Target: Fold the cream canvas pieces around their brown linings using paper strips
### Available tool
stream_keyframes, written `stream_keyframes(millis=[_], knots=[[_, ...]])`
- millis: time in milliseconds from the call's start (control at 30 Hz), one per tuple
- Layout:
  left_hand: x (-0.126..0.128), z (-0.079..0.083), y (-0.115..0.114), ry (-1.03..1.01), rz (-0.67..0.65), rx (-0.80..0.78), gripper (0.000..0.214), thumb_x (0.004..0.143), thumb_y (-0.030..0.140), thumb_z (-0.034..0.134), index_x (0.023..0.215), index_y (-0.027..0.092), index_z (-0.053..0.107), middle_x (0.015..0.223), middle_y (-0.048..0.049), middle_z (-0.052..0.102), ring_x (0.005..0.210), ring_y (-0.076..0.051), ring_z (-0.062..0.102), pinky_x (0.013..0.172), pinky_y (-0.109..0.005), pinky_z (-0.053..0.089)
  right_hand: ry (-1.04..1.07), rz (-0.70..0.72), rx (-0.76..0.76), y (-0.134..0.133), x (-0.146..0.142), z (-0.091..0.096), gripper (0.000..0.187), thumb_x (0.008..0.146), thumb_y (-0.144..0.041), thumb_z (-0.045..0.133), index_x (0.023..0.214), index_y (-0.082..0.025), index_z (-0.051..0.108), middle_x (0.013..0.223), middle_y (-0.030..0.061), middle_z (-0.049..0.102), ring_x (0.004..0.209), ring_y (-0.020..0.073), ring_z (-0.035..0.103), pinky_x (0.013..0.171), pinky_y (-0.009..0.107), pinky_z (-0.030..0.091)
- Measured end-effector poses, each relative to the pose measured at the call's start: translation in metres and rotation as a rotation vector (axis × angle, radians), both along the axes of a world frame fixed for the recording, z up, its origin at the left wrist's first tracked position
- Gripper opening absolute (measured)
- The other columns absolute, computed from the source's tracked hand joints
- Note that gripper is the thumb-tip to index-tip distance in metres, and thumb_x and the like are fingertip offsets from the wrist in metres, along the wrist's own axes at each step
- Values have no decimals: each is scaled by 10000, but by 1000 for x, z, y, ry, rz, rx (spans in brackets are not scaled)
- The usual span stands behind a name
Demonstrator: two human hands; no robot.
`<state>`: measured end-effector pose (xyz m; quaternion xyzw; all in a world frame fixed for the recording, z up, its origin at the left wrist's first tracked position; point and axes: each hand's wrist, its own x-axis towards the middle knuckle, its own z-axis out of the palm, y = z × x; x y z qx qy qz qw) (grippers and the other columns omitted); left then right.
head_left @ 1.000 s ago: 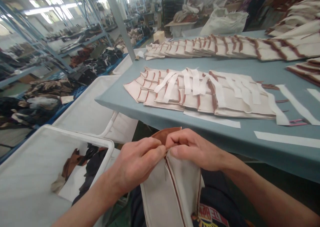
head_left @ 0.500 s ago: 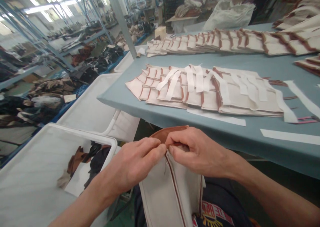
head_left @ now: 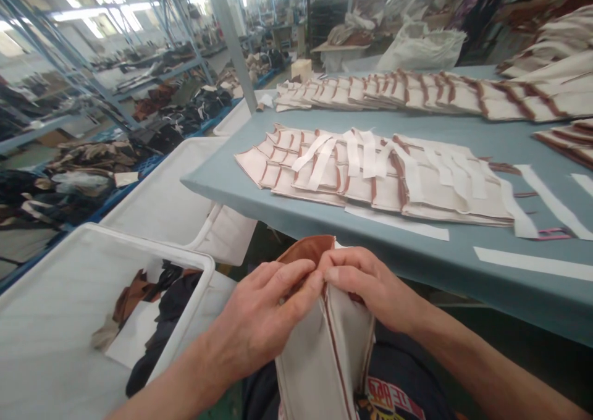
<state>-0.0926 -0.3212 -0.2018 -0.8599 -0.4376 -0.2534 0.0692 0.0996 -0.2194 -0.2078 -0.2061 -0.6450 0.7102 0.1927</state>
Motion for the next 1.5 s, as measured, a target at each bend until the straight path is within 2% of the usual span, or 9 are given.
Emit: stream_keyframes(millis=[100,233,467,667,767,900,1133,1367,1500], knots=[[2,4,-2,-246,-34,-111,404,975,32,484,1358,140,551,1190,-123,706,1068,-199,675,906,-312,558,49,-38,89,-1,0,-1,317,908,-406,538,674,-197,496,600,-50,418,538,101,342,505,236,290],[-2,27,-1,-423,72,-394,271,1028,138,515,1275,228,582,1081,2,732,980,-109,683,888,-206,496,19,-78,427,-3,5,6,208,897,-234,508,697,-188,542,611,-43,479,542,98,381,505,228,306],[-6,49,13,-297,62,-627,282,1100,269,397,966,205,636,864,31,696,793,-114,638,732,-217,428,84,-178,1053,0,10,4,197,905,-95,492,795,-199,618,649,-10,648,563,113,552,560,234,414],[-4,42,17,-164,-6,-583,265,1083,252,465,876,190,618,791,29,682,697,-115,624,654,-234,415,68,-231,1322,1,11,0,238,948,-79,492,812,-206,641,689,19,721,614,143,665,598,256,471],[2,37,16,-13,-3,-400,267,1063,199,465,854,162,626,764,1,667,684,-143,633,627,-271,419,51,-235,1291,2,12,-4,221,960,-94,498,854,-205,657,704,20,734,622,147,673,600,261,468],[10,30,17,43,29,-120,287,960,76,467,716,172,584,628,25,555,555,-134,540,520,-297,355,84,-160,1052,3,14,-6,192,975,-139,498,865,-184,649,685,7,682,601,130,605,597,254,433],[14,26,18,-20,49,-91,280,919,68,481,675,195,535,594,46,527,518,-109,489,491,-271,330,-59,17,579,11,14,7,290,1016,-301,508,783,-171,622,659,-34,559,600,103,465,571,218,365],[3,36,26,-209,35,-417,176,953,153,567,783,193,586,651,54,602,570,-92,537,570,-214,377,11,26,411,13,9,-1,389,1007,-424,539,693,-198,492,614,-64,395,551,94,343,500,222,285],[-17,44,33,-373,4,-648,267,1002,328,578,785,176,610,679,45,603,599,-93,511,582,-206,372,13,-122,761,12,17,-5,246,1000,-236,511,759,-202,545,648,-37,518,571,111,447,548,245,348]])
